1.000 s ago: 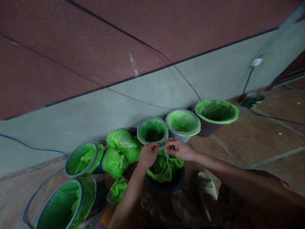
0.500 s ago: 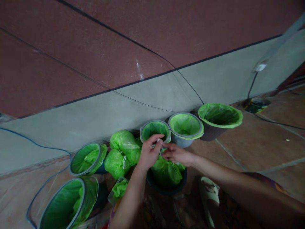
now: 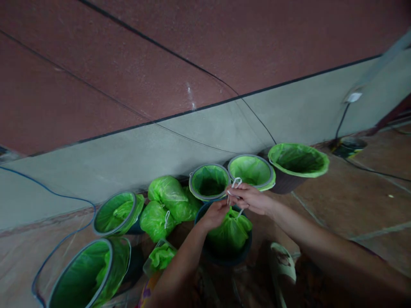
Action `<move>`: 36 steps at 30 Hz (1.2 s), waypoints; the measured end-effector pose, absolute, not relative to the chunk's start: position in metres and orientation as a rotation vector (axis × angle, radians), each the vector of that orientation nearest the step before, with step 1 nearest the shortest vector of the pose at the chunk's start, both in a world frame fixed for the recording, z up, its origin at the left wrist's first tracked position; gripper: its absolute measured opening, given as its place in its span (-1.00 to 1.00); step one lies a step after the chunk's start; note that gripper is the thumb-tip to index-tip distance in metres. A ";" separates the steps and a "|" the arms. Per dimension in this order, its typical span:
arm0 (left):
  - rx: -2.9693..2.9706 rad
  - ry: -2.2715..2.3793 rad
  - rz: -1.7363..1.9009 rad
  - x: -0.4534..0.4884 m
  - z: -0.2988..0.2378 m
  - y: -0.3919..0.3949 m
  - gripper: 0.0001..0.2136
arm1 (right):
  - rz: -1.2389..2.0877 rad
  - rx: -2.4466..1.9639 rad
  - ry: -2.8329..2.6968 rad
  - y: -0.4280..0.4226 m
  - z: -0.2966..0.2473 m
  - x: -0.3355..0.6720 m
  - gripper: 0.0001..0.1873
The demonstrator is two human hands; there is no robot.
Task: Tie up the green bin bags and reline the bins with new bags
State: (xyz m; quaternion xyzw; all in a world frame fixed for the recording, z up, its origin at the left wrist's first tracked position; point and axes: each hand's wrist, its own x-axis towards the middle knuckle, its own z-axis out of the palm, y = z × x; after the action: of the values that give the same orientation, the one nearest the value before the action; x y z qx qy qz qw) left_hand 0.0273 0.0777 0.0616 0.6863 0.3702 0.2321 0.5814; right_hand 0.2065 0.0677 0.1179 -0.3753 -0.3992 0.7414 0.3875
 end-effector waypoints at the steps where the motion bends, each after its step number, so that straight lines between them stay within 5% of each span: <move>1: 1.569 0.864 0.550 0.030 0.060 0.075 -0.69 | 1.883 -0.932 -1.004 0.068 0.119 0.209 -0.59; 8: 1.299 0.873 0.676 0.033 0.065 0.075 -0.60 | 1.841 -0.897 -0.797 0.078 0.121 0.232 -0.61; 19: 1.339 1.399 0.654 0.054 0.045 0.079 -0.81 | 1.723 -0.797 -0.534 0.080 0.123 0.225 -0.61; 27: 1.859 0.852 0.191 0.062 0.054 0.054 -0.73 | 1.734 -0.733 -0.568 0.081 0.127 0.213 -0.67; 32: 1.820 0.961 0.242 0.057 0.056 0.060 -0.74 | 1.564 -1.059 -0.677 0.087 0.113 0.222 -0.83; 36: 1.563 1.220 0.406 0.051 0.048 0.073 -0.76 | 1.412 -1.530 -1.263 0.080 0.091 0.221 -0.73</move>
State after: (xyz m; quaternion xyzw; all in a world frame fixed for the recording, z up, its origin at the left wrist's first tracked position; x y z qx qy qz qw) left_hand 0.0511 0.0728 0.0476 0.6547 0.5110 0.1700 0.5304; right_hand 0.2208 0.0796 0.0906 -0.5896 -0.4867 0.5439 0.3459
